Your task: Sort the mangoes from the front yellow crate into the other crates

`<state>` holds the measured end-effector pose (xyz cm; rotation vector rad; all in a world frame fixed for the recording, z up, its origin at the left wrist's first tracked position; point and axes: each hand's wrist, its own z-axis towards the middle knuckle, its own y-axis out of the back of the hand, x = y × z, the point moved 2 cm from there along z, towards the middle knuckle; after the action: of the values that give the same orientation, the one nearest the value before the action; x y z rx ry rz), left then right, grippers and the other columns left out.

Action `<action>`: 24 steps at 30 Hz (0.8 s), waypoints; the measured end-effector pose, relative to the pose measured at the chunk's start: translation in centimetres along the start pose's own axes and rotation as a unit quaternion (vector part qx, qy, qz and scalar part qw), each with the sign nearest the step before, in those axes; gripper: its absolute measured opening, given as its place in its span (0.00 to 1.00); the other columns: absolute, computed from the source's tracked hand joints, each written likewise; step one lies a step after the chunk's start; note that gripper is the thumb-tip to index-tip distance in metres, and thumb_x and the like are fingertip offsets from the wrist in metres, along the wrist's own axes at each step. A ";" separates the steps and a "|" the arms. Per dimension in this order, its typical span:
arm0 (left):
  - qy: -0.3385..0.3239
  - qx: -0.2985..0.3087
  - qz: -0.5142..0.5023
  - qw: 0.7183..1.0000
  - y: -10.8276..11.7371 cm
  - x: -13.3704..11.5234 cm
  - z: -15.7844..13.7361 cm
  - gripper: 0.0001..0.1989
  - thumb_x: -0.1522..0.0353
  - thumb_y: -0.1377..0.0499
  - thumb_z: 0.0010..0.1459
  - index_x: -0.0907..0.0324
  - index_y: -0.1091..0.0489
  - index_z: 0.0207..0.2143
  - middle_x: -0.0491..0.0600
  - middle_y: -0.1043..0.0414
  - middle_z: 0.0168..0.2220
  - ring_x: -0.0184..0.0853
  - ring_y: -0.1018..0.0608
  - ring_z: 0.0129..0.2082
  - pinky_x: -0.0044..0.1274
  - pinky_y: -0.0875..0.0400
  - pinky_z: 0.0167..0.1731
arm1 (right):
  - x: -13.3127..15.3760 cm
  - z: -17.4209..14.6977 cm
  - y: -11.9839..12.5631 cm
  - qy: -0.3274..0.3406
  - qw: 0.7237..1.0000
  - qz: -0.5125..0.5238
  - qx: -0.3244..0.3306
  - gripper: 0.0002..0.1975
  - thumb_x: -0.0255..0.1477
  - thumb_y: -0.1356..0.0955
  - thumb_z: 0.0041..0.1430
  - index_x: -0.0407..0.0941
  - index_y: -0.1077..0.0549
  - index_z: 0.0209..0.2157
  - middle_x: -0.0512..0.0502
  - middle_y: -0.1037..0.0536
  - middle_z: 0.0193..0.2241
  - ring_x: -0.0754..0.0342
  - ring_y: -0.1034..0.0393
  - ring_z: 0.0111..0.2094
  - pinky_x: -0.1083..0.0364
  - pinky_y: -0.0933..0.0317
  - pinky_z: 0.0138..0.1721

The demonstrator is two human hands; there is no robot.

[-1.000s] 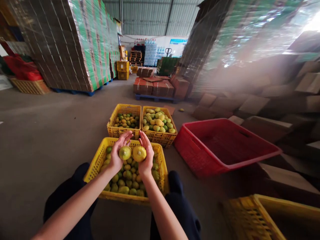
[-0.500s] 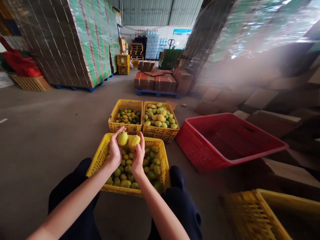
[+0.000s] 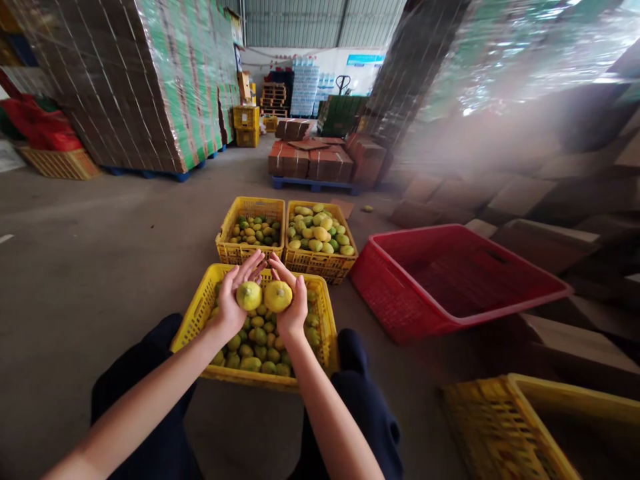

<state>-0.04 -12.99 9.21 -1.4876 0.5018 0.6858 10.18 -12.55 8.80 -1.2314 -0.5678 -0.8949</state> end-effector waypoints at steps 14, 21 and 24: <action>0.193 -0.165 -0.167 0.953 1.0 -0.4 1.6 0.18 0.68 0.52 0.63 0.61 0.28 0.50 0.53 0.23 0.36 0.35 0.20 0.36 0.26 0.24 0.39 | -2.2 0.7 0.4 -0.208 0.957 0.173 -0.103 0.20 0.42 0.35 0.55 0.44 0.22 0.41 0.44 0.18 0.41 0.47 0.26 0.48 0.47 0.34 0.53; 0.205 -0.129 -0.188 0.952 1.2 -1.2 1.9 0.16 0.69 0.50 0.66 0.62 0.28 0.50 0.53 0.23 0.34 0.34 0.20 0.34 0.22 0.22 0.34 | -1.5 1.4 0.6 -0.209 0.949 0.211 -0.106 0.22 0.25 0.34 0.46 0.45 0.26 0.47 0.48 0.18 0.33 0.50 0.23 0.36 0.51 0.28 0.41; 0.230 -0.106 -0.205 0.945 1.2 -1.6 1.6 0.18 0.68 0.53 0.68 0.61 0.29 0.53 0.53 0.23 0.36 0.30 0.20 0.29 0.17 0.24 0.27 | -1.3 1.3 0.6 -0.234 0.937 0.242 -0.093 0.18 0.29 0.34 0.51 0.42 0.27 0.45 0.43 0.19 0.33 0.50 0.23 0.32 0.54 0.28 0.32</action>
<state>-2.19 -11.60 9.53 -1.8961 0.4555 0.0571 10.03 -10.87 7.79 -1.6818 -0.5235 -0.2358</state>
